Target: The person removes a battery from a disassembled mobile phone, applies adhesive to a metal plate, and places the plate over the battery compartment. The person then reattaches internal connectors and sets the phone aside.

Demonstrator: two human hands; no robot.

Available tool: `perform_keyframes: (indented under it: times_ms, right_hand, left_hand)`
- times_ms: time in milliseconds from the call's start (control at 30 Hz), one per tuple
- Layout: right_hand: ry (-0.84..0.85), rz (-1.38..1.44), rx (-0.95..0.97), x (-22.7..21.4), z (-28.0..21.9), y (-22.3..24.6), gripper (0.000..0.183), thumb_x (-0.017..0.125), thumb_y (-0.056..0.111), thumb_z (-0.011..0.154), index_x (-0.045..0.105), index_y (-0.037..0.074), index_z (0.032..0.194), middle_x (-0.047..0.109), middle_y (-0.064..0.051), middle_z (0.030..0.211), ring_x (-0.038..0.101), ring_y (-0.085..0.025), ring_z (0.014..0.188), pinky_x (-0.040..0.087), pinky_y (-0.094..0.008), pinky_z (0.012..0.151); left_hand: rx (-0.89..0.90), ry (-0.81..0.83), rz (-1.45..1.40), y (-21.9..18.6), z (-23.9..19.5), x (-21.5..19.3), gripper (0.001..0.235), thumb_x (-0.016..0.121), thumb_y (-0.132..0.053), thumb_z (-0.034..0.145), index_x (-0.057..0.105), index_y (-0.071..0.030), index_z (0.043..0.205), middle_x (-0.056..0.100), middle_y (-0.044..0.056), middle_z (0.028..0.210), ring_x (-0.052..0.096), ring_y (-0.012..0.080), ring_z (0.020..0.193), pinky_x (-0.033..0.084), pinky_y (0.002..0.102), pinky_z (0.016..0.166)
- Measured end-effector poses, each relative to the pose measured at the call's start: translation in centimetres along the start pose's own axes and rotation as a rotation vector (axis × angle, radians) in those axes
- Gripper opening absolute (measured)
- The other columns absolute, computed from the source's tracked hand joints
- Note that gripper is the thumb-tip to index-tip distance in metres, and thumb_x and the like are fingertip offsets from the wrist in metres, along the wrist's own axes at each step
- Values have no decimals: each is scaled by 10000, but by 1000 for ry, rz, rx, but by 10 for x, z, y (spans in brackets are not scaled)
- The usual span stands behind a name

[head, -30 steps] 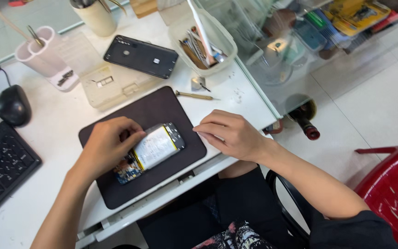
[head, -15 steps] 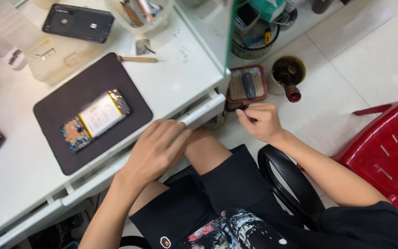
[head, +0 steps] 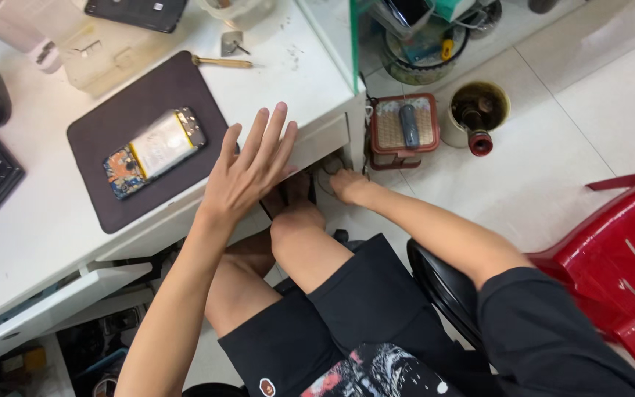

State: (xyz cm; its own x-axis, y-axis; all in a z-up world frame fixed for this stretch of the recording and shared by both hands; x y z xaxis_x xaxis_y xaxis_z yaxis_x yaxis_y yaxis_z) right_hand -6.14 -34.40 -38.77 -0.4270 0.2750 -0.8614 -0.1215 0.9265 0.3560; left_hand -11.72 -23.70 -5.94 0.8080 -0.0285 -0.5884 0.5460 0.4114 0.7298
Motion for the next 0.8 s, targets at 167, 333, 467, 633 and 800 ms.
perform_keyframes:
  times_ms: [167, 333, 467, 633, 800]
  right_hand:
    - [-251, 30, -48, 17, 56, -22, 466, 553, 52, 909, 565, 33, 1374, 586, -236, 1383, 593, -380, 1234, 502, -457, 1015]
    - [-230, 28, -18, 27, 73, -27, 389, 556, 132, 933, 597, 6, 1299, 623, -216, 1333, 557, -373, 1288, 469, -446, 1068]
    - [19, 22, 77, 27, 55, -19, 414, 612, 143, 931, 593, -2, 1319, 617, -219, 1354, 593, -366, 1253, 526, -445, 990]
    - [181, -158, 57, 21, -2, -3, 333, 688, 128, 887, 718, 33, 1205, 674, -181, 1296, 657, -344, 1181, 565, -444, 936]
    - [172, -150, 8, 14, -34, 7, 278, 660, 52, 877, 740, 3, 1139, 687, -182, 1265, 673, -339, 1153, 587, -453, 884]
  left_hand:
    - [-28, 90, -98, 26, -18, 3, 712, 660, -580, 1030, 519, -114, 1549, 435, 136, 1645, 488, 252, 1444, 399, 445, 1121]
    - [67, 26, -57, 23, -18, 5, 683, 727, -543, 1056, 537, -93, 1534, 433, 135, 1637, 500, 241, 1433, 383, 438, 1111]
    - [57, 16, -69, 24, -16, -2, 664, 763, -520, 1020, 558, -73, 1466, 439, 143, 1601, 493, 245, 1440, 373, 435, 1126]
    - [62, 56, -72, 15, -21, -18, 641, 774, -479, 982, 591, -60, 1432, 462, 136, 1584, 481, 238, 1440, 369, 420, 1144]
    - [36, 77, -91, -1, -33, -50, 654, 759, -493, 994, 596, -35, 1432, 450, 144, 1590, 458, 252, 1459, 362, 422, 1175]
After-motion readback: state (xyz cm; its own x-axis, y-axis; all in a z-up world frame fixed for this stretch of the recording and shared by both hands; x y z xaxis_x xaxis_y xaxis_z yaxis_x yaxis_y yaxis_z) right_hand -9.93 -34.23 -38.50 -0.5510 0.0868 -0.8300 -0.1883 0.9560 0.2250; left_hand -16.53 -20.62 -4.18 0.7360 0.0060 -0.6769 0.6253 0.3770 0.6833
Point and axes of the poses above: each hand's wrist, its own z-axis towards the middle knuckle, its own x-axis out of the palm, y = z × x, the point moved 8 cm from there along z, towards the middle knuckle
